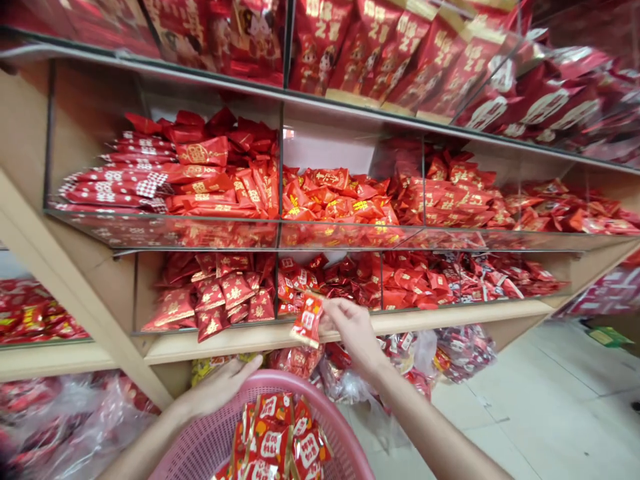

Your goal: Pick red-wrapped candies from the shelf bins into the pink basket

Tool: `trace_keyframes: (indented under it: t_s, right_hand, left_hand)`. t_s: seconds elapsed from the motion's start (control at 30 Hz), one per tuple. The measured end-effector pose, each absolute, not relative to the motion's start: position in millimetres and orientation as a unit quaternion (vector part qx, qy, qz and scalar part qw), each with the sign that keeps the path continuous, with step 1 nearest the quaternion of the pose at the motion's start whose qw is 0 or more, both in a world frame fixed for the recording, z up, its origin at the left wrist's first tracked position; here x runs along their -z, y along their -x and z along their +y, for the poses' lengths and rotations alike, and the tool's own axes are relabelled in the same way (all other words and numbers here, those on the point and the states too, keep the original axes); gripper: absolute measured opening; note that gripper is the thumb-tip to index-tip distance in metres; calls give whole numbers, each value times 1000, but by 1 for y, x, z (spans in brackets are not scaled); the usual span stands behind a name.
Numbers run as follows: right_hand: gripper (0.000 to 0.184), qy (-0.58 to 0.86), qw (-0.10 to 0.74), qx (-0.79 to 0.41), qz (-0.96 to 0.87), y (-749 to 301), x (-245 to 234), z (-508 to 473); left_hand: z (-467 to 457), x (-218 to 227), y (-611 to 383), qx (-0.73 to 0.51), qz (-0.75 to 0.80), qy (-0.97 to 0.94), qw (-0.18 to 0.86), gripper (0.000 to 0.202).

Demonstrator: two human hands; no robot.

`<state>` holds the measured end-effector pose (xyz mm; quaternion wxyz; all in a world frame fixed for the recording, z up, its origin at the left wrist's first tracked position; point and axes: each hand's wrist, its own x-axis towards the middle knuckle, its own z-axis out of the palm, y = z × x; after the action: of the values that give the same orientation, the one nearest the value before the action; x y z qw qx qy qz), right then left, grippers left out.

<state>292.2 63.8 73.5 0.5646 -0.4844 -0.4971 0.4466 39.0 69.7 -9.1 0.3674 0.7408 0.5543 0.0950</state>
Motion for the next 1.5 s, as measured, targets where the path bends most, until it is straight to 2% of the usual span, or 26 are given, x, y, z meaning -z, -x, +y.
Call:
trace_keyframes:
  t_s: [0.1, 0.2, 0.4, 0.53, 0.73, 0.87, 1.07, 1.3, 1.5]
  right_hand:
    - [27, 477, 485, -376, -629, -276, -58, 35]
    - [22, 441, 425, -303, -730, -259, -52, 17]
    - [24, 374, 318, -172, -854, -228, -42, 8]
    - [21, 339, 290, -100, -889, -208, -19, 14]
    - [12, 286, 245, 71, -924, -195, 2, 16]
    - [10, 236, 204, 135, -940, -194, 4, 13]
    - [20, 119, 152, 157, -968, -185, 12, 11]
    - [20, 166, 124, 144, -968, -182, 24, -3]
    - [28, 189, 135, 136, -963, -174, 53, -5]
  left_hand:
    - [71, 12, -35, -106, 575, -708, 396, 76]
    - [73, 15, -31, -135, 567, -682, 442, 75]
    - [77, 21, -33, -187, 512, -659, 519, 76]
    - [78, 22, -33, -231, 487, -618, 572, 73]
    - [76, 11, -25, -217, 396, -462, 763, 78]
    - [76, 11, -22, -229, 389, -446, 773, 75]
    - [76, 12, -23, -230, 400, -447, 766, 76]
    - [77, 14, -23, -232, 397, -456, 762, 74]
    - [78, 14, -24, -221, 408, -468, 752, 76]
